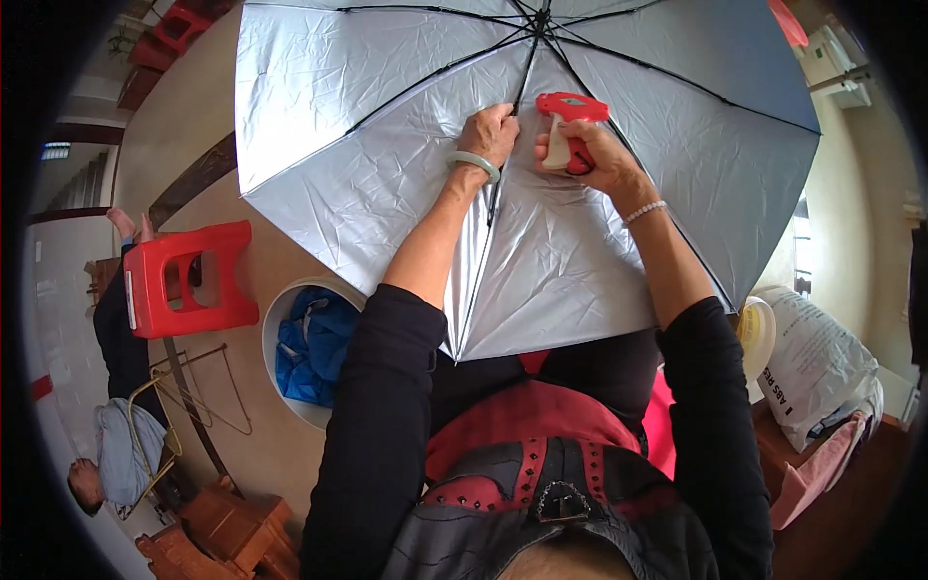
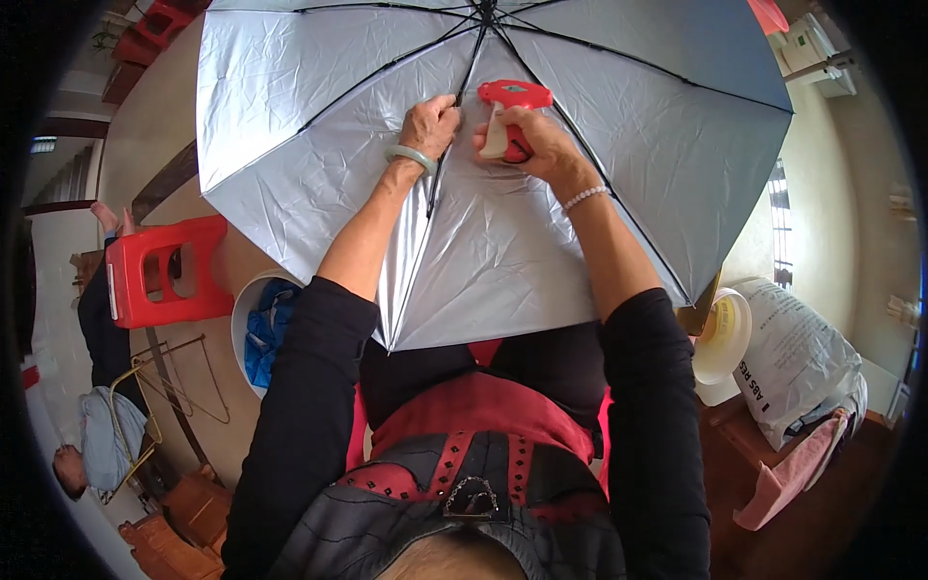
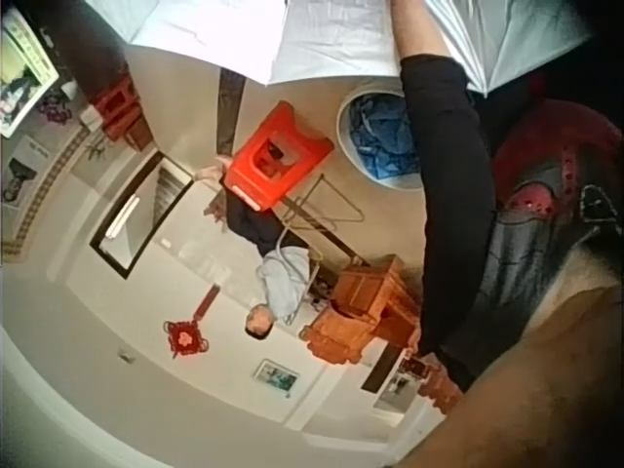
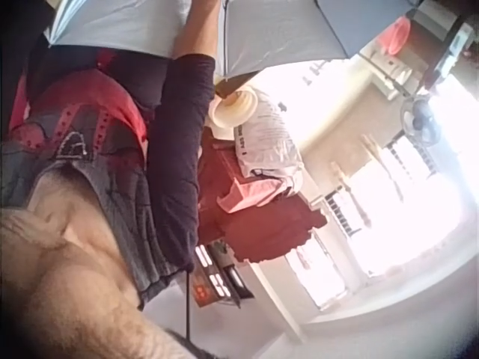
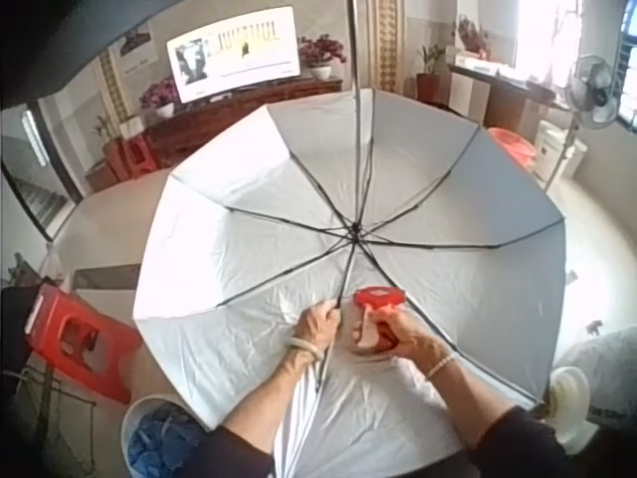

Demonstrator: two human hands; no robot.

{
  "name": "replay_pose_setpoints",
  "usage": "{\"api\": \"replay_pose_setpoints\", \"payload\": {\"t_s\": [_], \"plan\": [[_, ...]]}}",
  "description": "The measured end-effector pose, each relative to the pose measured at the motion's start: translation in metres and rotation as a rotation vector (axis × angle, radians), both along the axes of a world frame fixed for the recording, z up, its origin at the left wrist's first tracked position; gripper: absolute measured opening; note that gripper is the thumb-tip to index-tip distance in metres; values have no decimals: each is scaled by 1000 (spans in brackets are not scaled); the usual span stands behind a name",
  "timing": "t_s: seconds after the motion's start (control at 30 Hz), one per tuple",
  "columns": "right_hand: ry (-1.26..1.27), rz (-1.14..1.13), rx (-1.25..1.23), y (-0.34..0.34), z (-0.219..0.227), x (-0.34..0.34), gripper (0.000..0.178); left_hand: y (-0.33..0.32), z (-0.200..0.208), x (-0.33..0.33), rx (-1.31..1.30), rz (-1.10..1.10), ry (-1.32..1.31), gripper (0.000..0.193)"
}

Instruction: The recorder is seen attaching components to the frame of an umbrella using a hand-press tool.

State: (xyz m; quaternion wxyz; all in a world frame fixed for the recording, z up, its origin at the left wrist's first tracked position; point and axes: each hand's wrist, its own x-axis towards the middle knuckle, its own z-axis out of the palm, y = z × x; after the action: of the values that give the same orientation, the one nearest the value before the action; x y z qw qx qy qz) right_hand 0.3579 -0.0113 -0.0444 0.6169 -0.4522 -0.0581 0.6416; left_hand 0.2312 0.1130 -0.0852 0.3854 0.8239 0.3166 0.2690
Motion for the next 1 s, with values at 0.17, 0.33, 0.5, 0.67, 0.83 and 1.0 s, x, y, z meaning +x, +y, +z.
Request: {"api": "replay_pose_setpoints", "payload": {"t_s": [0.17,0.33,0.5,0.67,0.83,1.0], "plan": [[-197,-128,40,-16,22,37,30,13,-2,-3,87,-85,96,21],[-485,-130,-54,-21,32,42,27,66,18,-18,328,-186,438,23],[-251,-250,-9,-12,6,-5,20,49,27,-1,537,23,345,29],[-306,-203,-33,11,-4,-33,23,13,12,-2,69,-69,162,29],[-136,-233,-112,21,-4,-39,23,11,6,-1,40,-21,105,21],[-96,-202,-89,26,-9,-39,26,10,4,-2,11,20,91,22]]}}
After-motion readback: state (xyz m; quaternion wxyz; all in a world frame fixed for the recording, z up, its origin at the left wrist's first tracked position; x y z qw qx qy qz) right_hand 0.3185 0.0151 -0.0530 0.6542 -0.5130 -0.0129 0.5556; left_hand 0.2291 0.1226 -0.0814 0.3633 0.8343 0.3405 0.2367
